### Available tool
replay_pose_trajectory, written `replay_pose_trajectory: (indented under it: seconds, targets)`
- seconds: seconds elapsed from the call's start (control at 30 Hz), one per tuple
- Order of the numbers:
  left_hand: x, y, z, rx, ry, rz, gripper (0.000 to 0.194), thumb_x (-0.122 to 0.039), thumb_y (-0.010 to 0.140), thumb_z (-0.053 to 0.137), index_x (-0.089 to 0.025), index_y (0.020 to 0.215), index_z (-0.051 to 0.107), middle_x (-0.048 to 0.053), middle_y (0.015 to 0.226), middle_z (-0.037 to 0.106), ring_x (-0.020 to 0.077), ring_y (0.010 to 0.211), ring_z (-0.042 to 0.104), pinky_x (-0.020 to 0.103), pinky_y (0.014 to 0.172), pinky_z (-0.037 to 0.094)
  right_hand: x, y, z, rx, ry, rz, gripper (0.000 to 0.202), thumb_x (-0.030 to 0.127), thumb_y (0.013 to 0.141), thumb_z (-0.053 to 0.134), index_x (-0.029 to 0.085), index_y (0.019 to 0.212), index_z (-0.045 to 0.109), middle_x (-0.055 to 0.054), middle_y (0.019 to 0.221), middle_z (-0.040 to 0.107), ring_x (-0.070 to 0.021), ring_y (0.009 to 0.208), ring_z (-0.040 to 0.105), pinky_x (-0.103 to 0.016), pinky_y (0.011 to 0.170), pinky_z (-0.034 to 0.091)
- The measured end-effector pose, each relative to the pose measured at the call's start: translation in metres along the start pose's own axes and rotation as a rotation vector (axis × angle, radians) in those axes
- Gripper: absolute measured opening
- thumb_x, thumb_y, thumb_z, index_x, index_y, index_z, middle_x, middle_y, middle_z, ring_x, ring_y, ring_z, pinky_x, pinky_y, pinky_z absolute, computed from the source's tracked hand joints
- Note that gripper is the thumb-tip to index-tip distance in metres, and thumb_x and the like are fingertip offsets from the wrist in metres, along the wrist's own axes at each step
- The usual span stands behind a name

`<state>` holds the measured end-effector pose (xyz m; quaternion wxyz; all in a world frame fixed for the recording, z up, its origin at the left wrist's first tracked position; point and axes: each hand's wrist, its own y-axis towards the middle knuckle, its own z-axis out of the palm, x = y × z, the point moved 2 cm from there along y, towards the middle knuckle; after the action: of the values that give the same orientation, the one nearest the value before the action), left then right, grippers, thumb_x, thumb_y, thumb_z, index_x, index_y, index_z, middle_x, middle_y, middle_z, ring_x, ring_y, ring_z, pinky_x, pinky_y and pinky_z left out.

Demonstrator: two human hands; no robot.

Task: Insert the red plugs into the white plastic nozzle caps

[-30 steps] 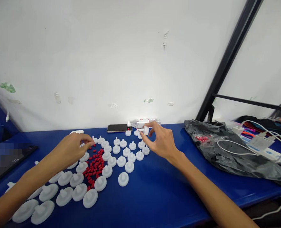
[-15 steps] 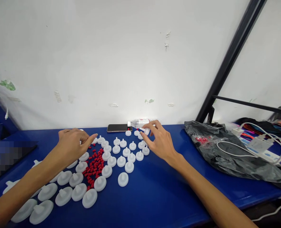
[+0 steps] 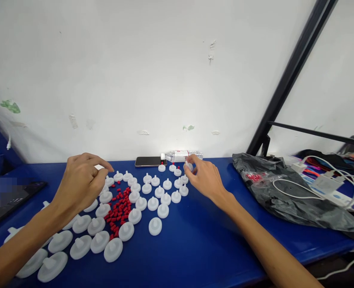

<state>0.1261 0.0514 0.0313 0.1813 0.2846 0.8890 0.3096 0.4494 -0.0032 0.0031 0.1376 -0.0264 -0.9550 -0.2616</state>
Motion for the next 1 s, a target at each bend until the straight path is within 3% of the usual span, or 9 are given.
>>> replay_pose_trajectory:
  seconds: [0.13,0.23,0.33,0.43,0.6,0.77,0.9,1.0]
  targets:
    - [0.0,-0.001,0.005,-0.018,0.032,-0.015,0.045,-0.016,0.086,0.043,-0.024,0.042,0.045,0.007,0.082,0.08,0.0302,0.094,0.065,0.055,0.097,0.039,-0.008,0.002,0.001,0.106,-0.075,0.003,0.015,0.033,0.093,0.058,0.023,0.093,0.069,-0.002,0.082,0.075,-0.0213,0.073,0.069,-0.029,0.062,0.038]
    - [-0.003,-0.002,0.005,-0.043,0.067,-0.027,0.047,-0.018,0.091,0.041,-0.024,0.044,0.04,0.006,0.067,0.074,0.0261,0.081,0.066,0.054,0.098,0.038,-0.012,0.001,0.003,0.177,-0.114,-0.004,0.015,0.034,0.09,0.063,0.023,0.087,0.072,-0.005,0.093,0.076,-0.0232,0.082,0.069,-0.029,0.063,0.039]
    - [-0.006,-0.003,0.002,-0.077,0.093,-0.03,0.052,-0.022,0.096,0.039,-0.025,0.045,0.031,0.002,0.05,0.062,0.0213,0.065,0.06,0.055,0.103,0.036,-0.013,0.0,0.004,0.249,-0.126,-0.005,0.014,0.036,0.09,0.066,0.024,0.086,0.074,-0.003,0.091,0.077,-0.0218,0.078,0.069,-0.029,0.06,0.039]
    - [-0.007,-0.004,0.0,-0.117,0.114,-0.032,0.05,-0.026,0.099,0.039,-0.025,0.049,0.033,0.001,0.048,0.059,0.0201,0.061,0.056,0.056,0.101,0.034,-0.012,-0.002,0.004,0.298,-0.131,-0.005,0.011,0.036,0.089,0.069,0.027,0.088,0.075,0.0,0.087,0.078,-0.0202,0.073,0.07,-0.027,0.058,0.039]
    - [-0.007,-0.004,0.002,-0.17,0.127,0.003,0.035,-0.028,0.097,0.046,-0.023,0.063,0.052,0.006,0.071,0.072,0.0273,0.082,0.058,0.052,0.088,0.038,-0.01,0.001,-0.002,0.29,-0.185,0.032,0.023,0.045,0.096,0.062,0.029,0.09,0.077,-0.001,0.085,0.079,-0.021,0.074,0.072,-0.028,0.058,0.04]
    - [-0.006,-0.005,0.006,-0.228,0.093,0.009,0.015,-0.024,0.097,0.053,-0.021,0.092,0.067,0.008,0.1,0.075,0.0299,0.103,0.061,0.036,0.071,0.046,-0.023,0.008,-0.014,0.153,-0.373,0.212,0.036,0.046,0.101,0.049,0.022,0.101,0.076,-0.013,0.087,0.077,-0.0308,0.082,0.073,-0.034,0.063,0.045]
    - [-0.004,-0.007,0.004,-0.273,0.044,0.037,0.043,-0.002,0.093,0.038,-0.021,0.116,0.069,0.006,0.12,0.074,0.0235,0.115,0.066,0.031,0.081,0.051,-0.04,0.007,-0.013,0.162,-0.472,0.322,0.04,0.044,0.1,0.051,0.016,0.095,0.078,-0.02,0.086,0.075,-0.037,0.084,0.074,-0.041,0.069,0.049]
    - [-0.003,-0.009,0.001,-0.297,0.028,0.021,0.056,0.005,0.083,0.039,-0.023,0.122,0.068,0.004,0.119,0.077,0.0205,0.098,0.074,0.029,0.072,0.05,-0.046,0.004,-0.008,0.231,-0.473,0.323,0.034,0.04,0.096,0.059,0.015,0.084,0.078,-0.019,0.081,0.075,-0.0361,0.082,0.074,-0.041,0.069,0.05]
